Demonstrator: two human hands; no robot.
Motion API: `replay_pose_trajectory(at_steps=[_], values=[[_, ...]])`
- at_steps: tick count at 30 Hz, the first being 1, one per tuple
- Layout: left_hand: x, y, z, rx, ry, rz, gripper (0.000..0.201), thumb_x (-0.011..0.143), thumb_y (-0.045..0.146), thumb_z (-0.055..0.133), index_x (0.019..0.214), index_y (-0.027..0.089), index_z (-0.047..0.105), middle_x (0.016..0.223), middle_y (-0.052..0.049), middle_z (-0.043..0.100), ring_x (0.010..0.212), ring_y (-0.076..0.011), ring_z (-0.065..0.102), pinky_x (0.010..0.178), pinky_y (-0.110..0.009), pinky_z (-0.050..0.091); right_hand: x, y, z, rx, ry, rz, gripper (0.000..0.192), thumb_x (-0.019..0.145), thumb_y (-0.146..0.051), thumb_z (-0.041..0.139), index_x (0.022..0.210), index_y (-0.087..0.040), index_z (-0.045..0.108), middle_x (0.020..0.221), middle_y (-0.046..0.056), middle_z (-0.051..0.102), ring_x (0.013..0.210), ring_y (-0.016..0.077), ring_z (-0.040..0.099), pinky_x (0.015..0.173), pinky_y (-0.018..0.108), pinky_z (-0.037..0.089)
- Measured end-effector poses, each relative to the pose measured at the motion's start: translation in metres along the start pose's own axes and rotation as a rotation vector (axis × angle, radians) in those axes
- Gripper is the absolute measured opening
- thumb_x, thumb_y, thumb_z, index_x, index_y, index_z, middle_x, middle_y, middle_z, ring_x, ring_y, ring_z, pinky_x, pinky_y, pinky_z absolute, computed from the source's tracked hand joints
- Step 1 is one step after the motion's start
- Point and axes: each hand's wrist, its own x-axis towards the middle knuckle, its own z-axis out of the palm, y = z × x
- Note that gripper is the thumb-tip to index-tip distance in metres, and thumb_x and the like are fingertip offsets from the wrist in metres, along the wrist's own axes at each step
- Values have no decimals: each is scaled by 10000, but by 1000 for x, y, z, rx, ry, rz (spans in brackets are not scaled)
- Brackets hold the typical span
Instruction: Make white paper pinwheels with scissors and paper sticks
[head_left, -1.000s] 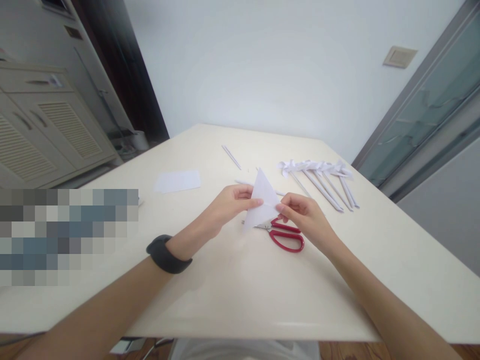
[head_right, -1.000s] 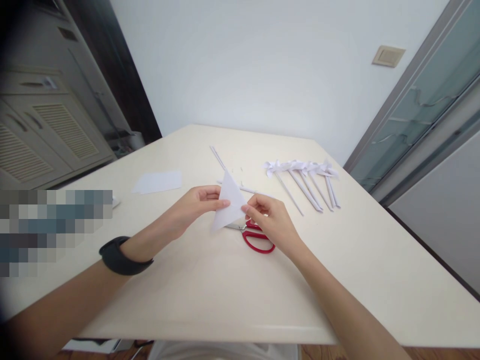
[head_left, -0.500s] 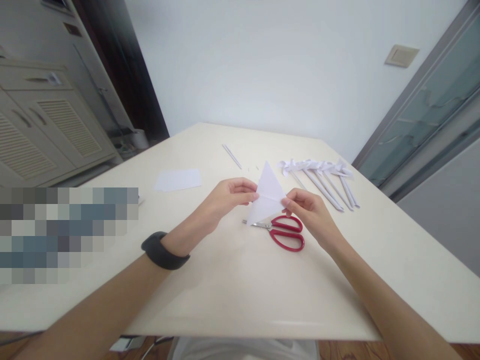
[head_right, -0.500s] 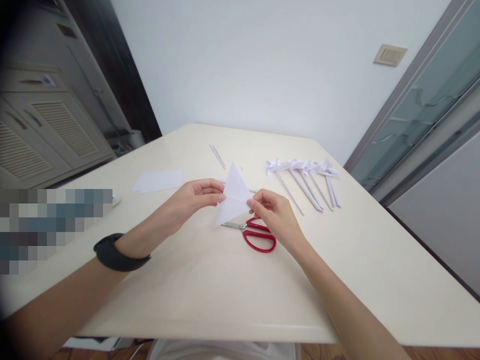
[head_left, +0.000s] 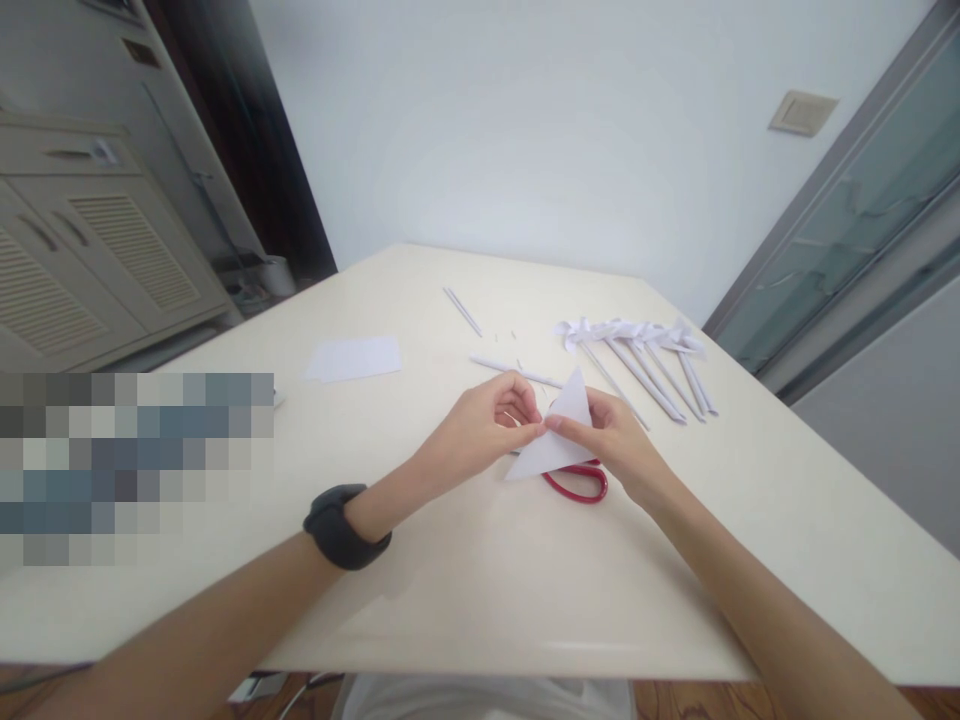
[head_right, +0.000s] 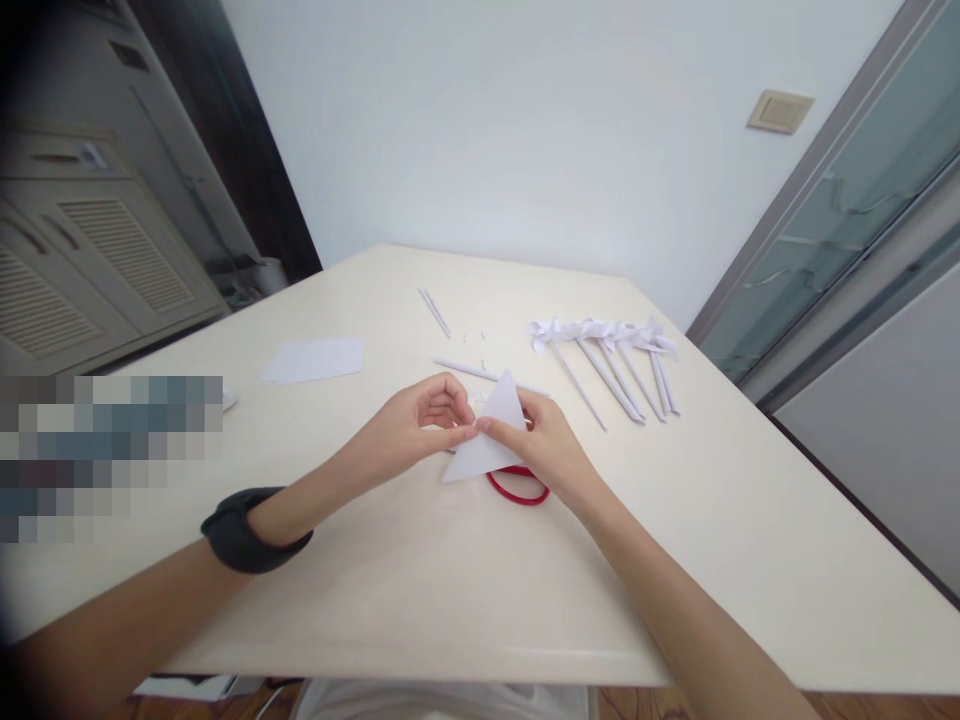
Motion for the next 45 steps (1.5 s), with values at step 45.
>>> replay_pose_trajectory(at_steps=[45], values=[[-2, 10, -11, 850, 336, 380, 105, 796, 104, 473, 766, 202, 450, 792, 7, 612, 734, -152, 556, 684, -272, 384, 30, 33, -64, -825, 562, -522, 54, 785, -148, 568, 783, -202, 571, 1008, 75, 544, 1012, 246, 498, 911, 432, 386]])
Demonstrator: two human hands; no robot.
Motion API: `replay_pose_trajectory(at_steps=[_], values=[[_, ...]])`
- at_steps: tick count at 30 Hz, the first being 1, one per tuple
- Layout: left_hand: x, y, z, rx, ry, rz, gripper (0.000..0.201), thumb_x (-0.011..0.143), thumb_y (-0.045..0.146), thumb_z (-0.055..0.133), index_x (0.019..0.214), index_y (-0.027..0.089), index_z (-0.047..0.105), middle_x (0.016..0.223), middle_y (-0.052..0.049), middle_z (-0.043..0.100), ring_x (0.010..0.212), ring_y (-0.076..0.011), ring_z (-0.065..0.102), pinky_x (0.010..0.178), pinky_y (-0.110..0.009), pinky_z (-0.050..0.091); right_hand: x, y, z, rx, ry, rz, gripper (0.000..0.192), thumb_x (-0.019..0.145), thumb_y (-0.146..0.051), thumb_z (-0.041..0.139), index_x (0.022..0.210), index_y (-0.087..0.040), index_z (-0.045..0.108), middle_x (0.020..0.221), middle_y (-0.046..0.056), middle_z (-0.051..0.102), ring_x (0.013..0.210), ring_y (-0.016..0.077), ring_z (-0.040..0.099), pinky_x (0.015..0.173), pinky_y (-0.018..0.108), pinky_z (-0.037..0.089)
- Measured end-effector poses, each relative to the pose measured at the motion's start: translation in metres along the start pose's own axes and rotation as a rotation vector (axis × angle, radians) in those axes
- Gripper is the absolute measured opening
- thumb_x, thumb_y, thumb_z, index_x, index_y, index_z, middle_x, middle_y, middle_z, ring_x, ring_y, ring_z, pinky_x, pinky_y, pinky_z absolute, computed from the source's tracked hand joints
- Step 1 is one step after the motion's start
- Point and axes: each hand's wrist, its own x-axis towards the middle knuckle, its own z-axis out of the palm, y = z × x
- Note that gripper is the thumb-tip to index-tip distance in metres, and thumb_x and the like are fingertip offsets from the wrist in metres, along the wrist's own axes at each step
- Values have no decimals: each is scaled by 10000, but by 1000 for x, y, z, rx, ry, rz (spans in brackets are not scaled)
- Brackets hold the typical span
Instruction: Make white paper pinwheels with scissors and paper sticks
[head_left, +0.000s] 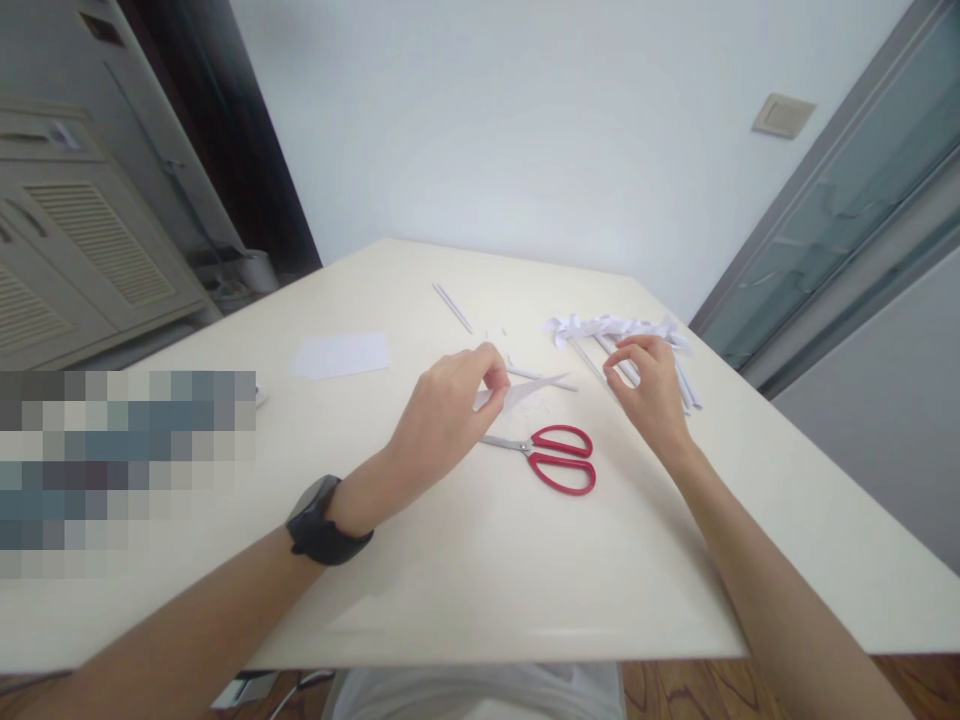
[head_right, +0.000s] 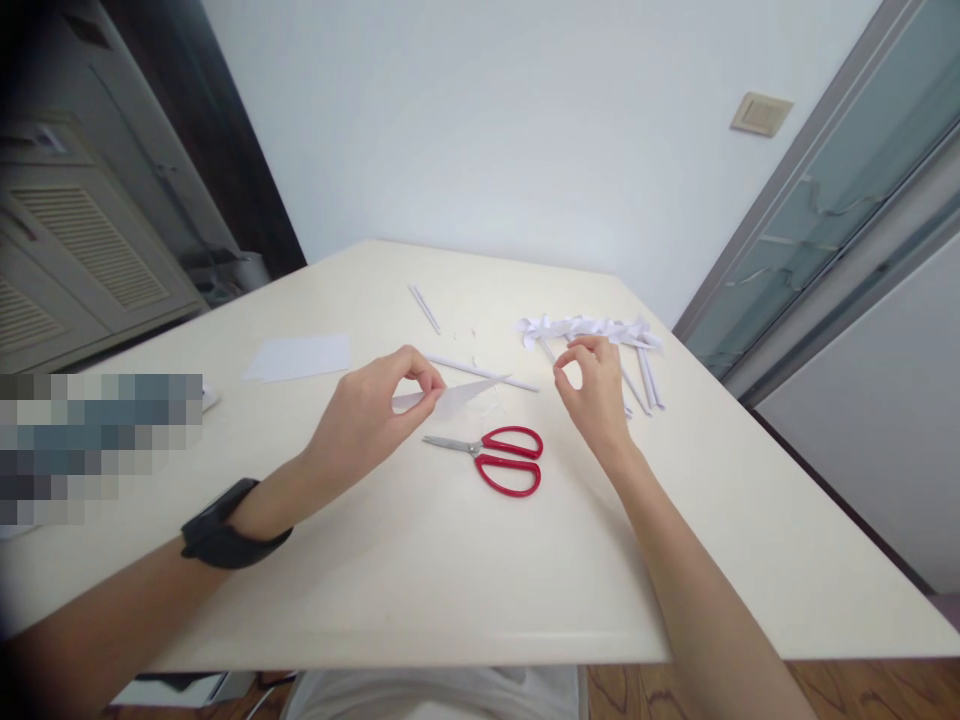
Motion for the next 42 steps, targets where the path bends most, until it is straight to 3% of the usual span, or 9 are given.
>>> replay_pose_trajectory(at_steps=[3, 7, 10, 18, 25, 28, 33, 37, 42], values=[[0, 1, 0, 4, -9, 15, 105, 798, 96, 462, 767, 196, 457, 791, 11, 609, 739, -148, 556, 691, -273, 396, -1, -16, -6, 82, 32, -16, 44, 815, -177, 566, 844, -209, 565, 1031, 72, 537, 1040, 228, 498, 935, 407, 387], [-4, 5, 6, 7, -47, 58, 85, 824, 120, 460, 785, 193, 478, 787, 18, 610, 729, -138, 550, 697, -274, 402, -12, -58, -4, 189, -165, -155, 141, 817, -238, 599, 955, -219, 574, 1130, 88, 506, 1103, 235, 470, 964, 403, 383], [-7, 6, 12, -9, -64, 88, 85, 849, 143, 451, 788, 194, 480, 777, 23, 614, 718, -132, 550, 703, -274, 403, -20, -71, 4, 188, -247, -187, 48, 841, -209, 562, 886, -218, 578, 1140, 88, 508, 1097, 239, 469, 939, 406, 397], [-2, 2, 7, -9, -98, 56, 80, 835, 146, 454, 792, 199, 495, 792, 26, 620, 739, -134, 559, 727, -274, 405, -17, -62, 4, 167, -227, -180, 55, 841, -163, 540, 823, -210, 562, 1103, 85, 525, 1062, 236, 480, 896, 393, 413], [16, -29, -17, 36, -2, -136, 53, 759, 155, 532, 778, 198, 510, 836, -12, 644, 828, -187, 608, 764, -319, 432, -8, -47, -5, 288, -145, -24, 56, 819, -169, 568, 783, -210, 558, 1031, 62, 547, 1010, 217, 512, 887, 376, 405], [18, -35, -15, -226, -69, -209, 99, 753, 198, 574, 838, 194, 525, 858, -24, 649, 871, -187, 622, 821, -336, 461, -7, -51, -6, 562, -270, 184, 48, 839, -235, 563, 799, -209, 558, 922, 32, 562, 891, 177, 548, 803, 325, 438], [16, -22, -9, -839, -430, -245, 410, 753, 225, 628, 1142, 211, 502, 1104, -75, 618, 987, -204, 608, 792, -322, 501, -10, -62, -5, 970, -547, 480, 139, 830, -311, 594, 786, -184, 557, 787, 0, 550, 705, 118, 516, 626, 242, 392], [14, -13, -14, -999, -519, -205, 489, 767, 233, 640, 1229, 238, 480, 1287, -93, 531, 1130, -247, 537, 839, -333, 479, -12, -64, -4, 1102, -624, 547, 156, 826, -311, 609, 774, -174, 554, 730, -14, 531, 649, 93, 473, 570, 216, 327], [12, -11, -16, -1125, -588, -150, 517, 780, 203, 614, 1274, 236, 466, 1358, -100, 478, 1191, -271, 490, 898, -359, 447, -11, -65, -5, 1199, -647, 592, 148, 823, -304, 615, 773, -177, 557, 780, -13, 531, 656, 87, 467, 558, 212, 305]])
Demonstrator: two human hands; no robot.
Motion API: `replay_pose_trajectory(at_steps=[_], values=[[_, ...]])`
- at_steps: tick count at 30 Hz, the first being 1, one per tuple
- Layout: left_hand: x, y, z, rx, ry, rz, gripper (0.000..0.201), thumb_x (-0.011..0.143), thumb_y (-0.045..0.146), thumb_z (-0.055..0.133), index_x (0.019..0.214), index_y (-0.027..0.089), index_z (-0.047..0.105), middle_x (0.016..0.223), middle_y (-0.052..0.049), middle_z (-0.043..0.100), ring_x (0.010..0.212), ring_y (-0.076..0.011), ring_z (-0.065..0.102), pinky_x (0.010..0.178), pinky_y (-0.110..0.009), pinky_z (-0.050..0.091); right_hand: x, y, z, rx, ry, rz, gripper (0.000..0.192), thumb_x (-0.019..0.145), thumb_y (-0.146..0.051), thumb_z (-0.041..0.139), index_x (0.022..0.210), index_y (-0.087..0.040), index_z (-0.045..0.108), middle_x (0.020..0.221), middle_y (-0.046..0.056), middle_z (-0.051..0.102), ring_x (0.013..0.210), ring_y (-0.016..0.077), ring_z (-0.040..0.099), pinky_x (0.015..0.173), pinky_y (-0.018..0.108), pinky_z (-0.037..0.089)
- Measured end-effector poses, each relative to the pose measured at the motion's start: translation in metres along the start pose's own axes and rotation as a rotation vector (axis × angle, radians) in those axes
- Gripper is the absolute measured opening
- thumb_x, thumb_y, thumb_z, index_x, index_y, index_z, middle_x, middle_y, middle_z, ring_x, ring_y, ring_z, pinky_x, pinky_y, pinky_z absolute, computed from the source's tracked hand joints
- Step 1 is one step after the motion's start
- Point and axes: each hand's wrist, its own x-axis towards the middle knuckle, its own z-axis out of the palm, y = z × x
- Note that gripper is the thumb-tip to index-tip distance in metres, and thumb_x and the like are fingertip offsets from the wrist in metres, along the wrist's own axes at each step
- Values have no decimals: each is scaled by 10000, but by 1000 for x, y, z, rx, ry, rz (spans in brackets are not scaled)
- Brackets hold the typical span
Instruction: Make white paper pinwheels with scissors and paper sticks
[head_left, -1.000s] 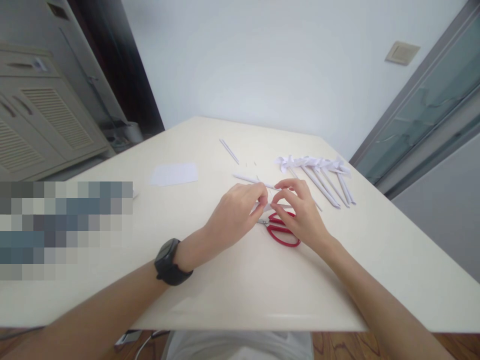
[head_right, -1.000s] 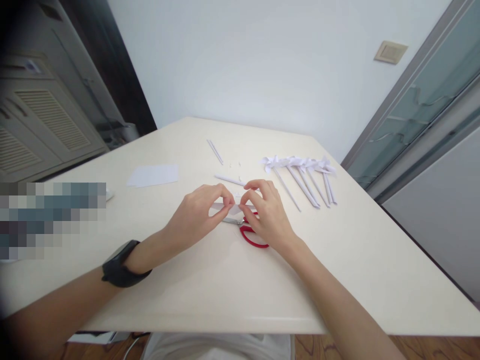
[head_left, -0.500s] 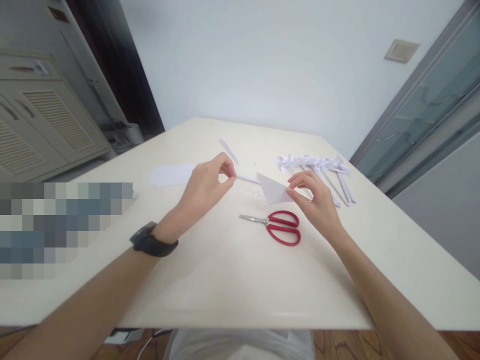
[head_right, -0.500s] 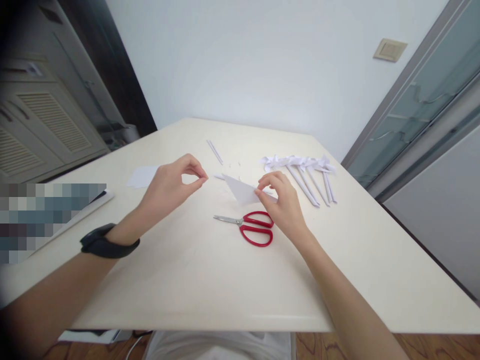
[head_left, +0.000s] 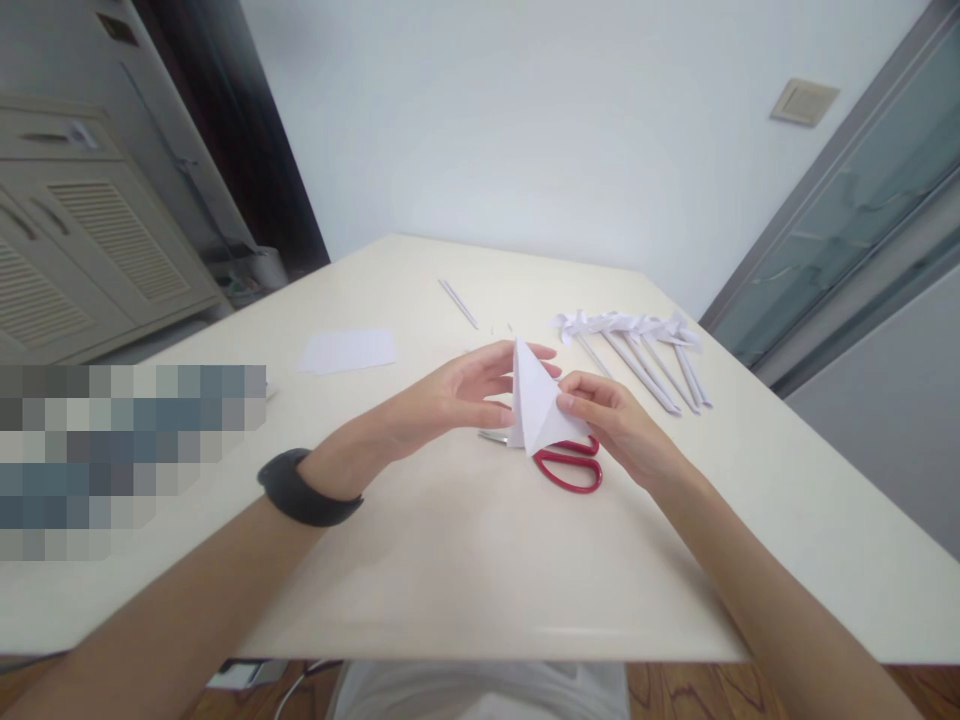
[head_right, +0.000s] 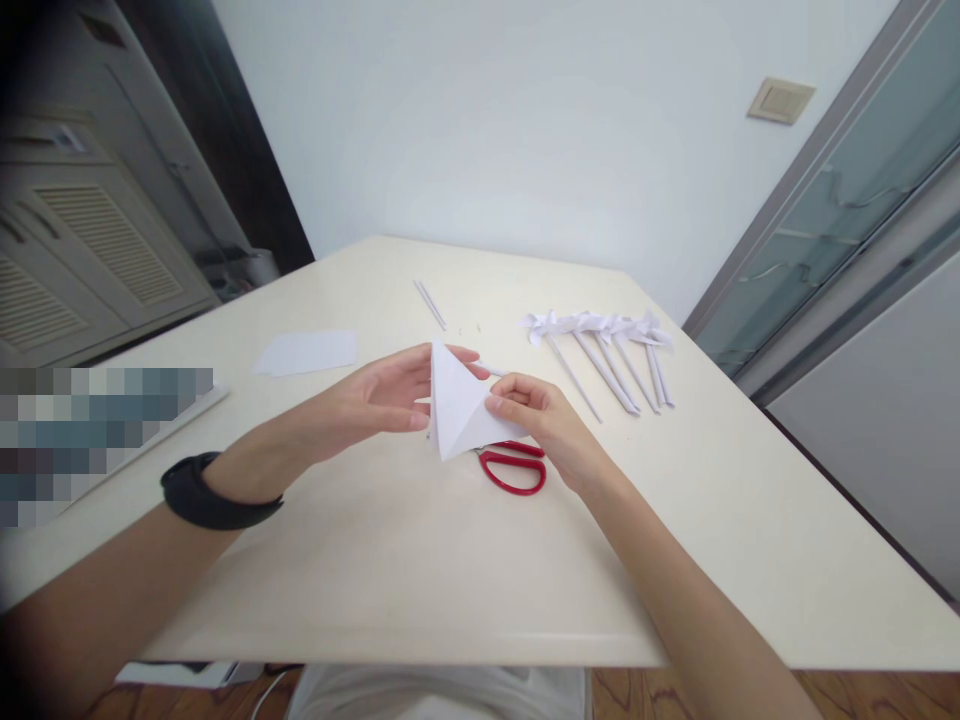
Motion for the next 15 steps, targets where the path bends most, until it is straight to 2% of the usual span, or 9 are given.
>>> replay_pose_trajectory(at_steps=[6, 10, 12, 15], values=[[2, -5, 5, 32, 88, -36, 457, 770, 227, 626, 1212, 235, 508, 1266, -82, 561, 1135, -243, 534, 854, -323, 464, -1, 2, 0, 42, -38, 74, 192, 805, -352, 629, 771, -183, 543, 754, -12, 517, 656, 102, 472, 568, 218, 323], [3, -10, 10, 91, 214, -127, 307, 761, 293, 636, 1053, 213, 585, 1068, -61, 655, 952, -204, 616, 728, -272, 484, -3, 2, 2, -17, -100, 120, 206, 807, -387, 617, 785, -189, 570, 713, -15, 518, 633, 105, 470, 568, 224, 350], [3, -12, 11, 105, 270, -191, 303, 750, 351, 647, 1004, 192, 606, 1029, -68, 670, 874, -202, 635, 686, -275, 487, -4, 1, 5, -35, -129, 137, 203, 820, -400, 594, 832, -197, 599, 729, -4, 545, 662, 120, 503, 619, 245, 409], [2, -13, 11, 101, 342, -262, 375, 734, 399, 655, 1033, 177, 616, 1066, -87, 673, 820, -211, 650, 655, -290, 496, -5, -1, 9, -75, -127, 128, 213, 831, -392, 577, 954, -224, 623, 865, 28, 604, 808, 156, 562, 766, 302, 471]])
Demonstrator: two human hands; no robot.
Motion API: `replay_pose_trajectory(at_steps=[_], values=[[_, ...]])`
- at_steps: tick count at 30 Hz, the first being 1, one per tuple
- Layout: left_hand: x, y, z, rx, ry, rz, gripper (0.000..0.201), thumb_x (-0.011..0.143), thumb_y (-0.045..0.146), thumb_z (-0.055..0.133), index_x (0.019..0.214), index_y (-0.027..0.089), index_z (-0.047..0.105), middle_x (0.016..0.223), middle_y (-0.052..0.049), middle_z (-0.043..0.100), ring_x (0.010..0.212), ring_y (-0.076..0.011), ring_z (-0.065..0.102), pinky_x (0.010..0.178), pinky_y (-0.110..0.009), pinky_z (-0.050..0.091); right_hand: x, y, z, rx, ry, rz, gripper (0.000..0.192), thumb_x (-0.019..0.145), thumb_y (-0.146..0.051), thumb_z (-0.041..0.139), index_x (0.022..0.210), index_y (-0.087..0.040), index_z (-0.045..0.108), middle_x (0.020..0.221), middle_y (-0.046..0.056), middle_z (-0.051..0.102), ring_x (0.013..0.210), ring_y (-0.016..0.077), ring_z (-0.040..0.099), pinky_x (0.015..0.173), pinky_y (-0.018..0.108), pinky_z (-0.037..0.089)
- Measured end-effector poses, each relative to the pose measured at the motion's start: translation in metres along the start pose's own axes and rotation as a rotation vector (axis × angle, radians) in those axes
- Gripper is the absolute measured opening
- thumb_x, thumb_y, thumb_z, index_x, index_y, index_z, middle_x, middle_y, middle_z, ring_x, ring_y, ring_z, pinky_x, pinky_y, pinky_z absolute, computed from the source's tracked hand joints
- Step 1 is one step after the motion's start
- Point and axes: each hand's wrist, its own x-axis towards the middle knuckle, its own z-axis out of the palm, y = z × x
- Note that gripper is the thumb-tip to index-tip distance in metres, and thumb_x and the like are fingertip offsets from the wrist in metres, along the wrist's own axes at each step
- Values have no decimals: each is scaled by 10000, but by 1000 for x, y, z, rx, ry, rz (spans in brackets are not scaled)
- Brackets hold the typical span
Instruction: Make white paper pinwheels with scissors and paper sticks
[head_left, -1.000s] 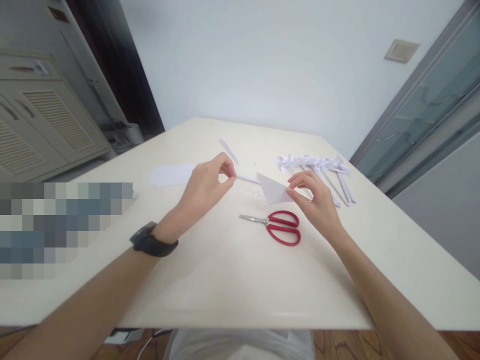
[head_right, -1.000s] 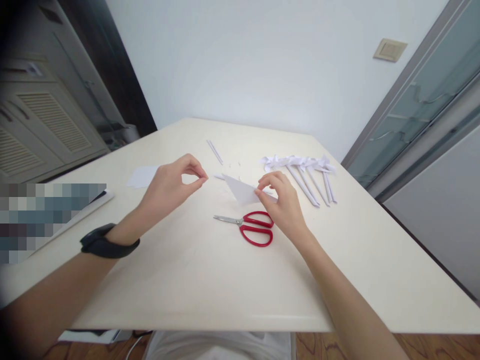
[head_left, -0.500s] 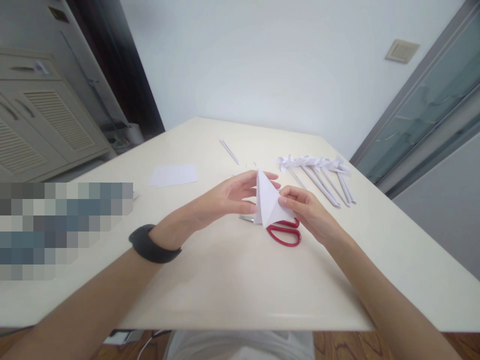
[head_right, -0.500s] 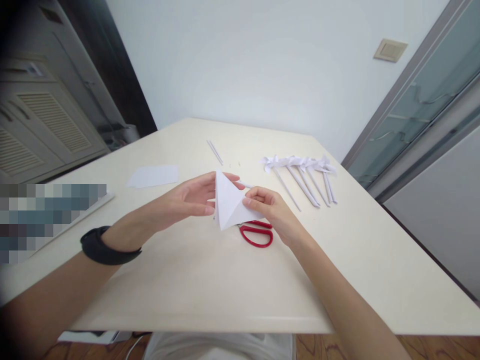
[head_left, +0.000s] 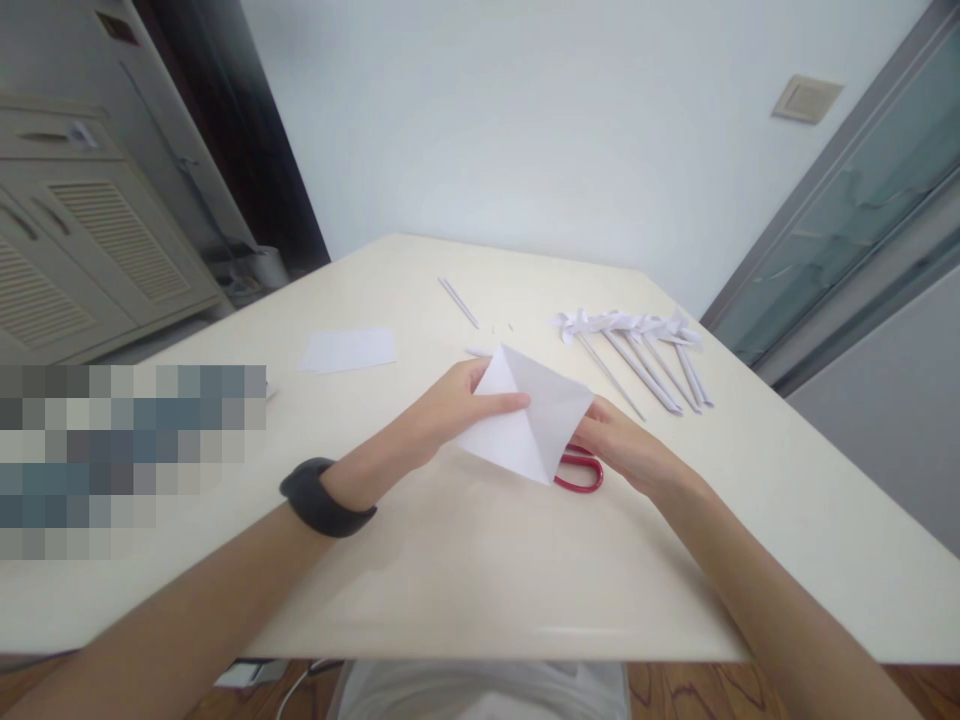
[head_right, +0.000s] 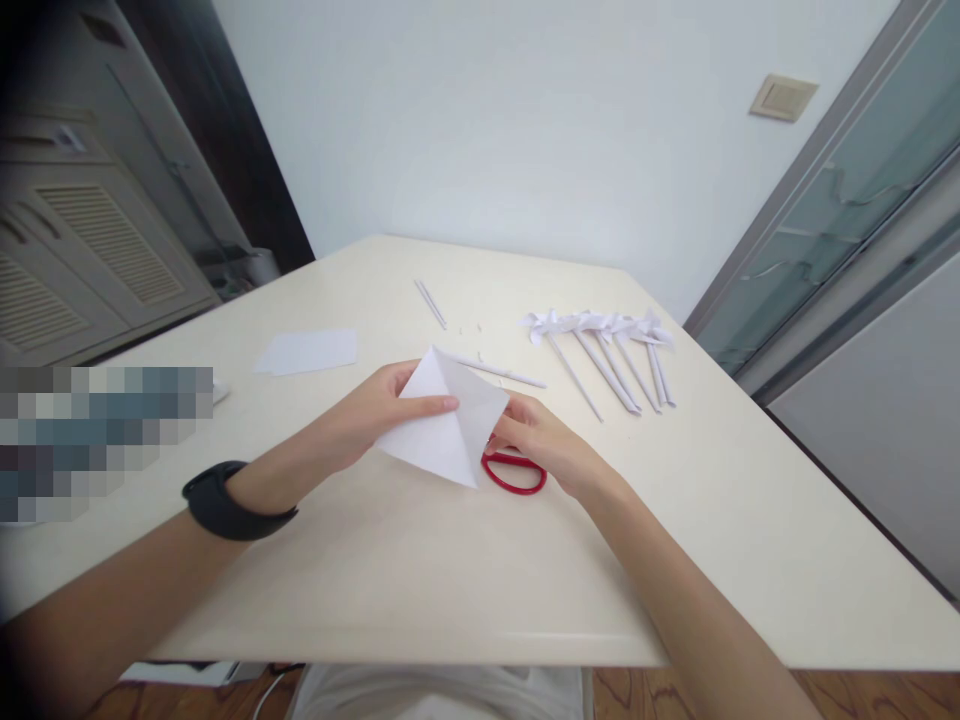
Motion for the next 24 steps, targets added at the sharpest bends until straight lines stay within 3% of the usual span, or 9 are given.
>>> replay_pose_trajectory(at_steps=[4, 12, 18, 24], values=[[0, 0, -1, 41, 45, -17, 412, 719, 427, 659, 1038, 168, 627, 1055, -95, 682, 823, -234, 655, 645, -304, 503, 1, -1, -2, 4, 56, -6, 273, 854, -439, 531, 1028, -247, 614, 1006, 45, 622, 922, 170, 578, 860, 337, 472], [2, -2, 0, 75, 83, -34, 387, 697, 355, 675, 1028, 162, 618, 1038, -91, 690, 854, -250, 659, 680, -335, 518, 1, -2, -6, 62, 1, -110, 471, 848, -610, 417, 1088, -239, 578, 1114, 80, 605, 990, 195, 580, 828, 329, 491], [1, 0, 1, 72, 83, -29, 433, 670, 335, 691, 1058, 163, 603, 1070, -99, 679, 878, -269, 658, 690, -352, 525, 1, -2, -6, 96, 63, -62, 230, 814, -346, 613, 1012, -231, 587, 1007, 39, 634, 925, 170, 600, 830, 303, 475], [-1, 3, 3, 61, 70, 3, 452, 659, 305, 697, 1078, 169, 598, 1096, -87, 671, 919, -278, 646, 698, -341, 523, 3, 1, -9, 126, 131, -67, 144, 795, -255, 606, 933, -212, 605, 909, 20, 631, 842, 150, 588, 768, 276, 464]])
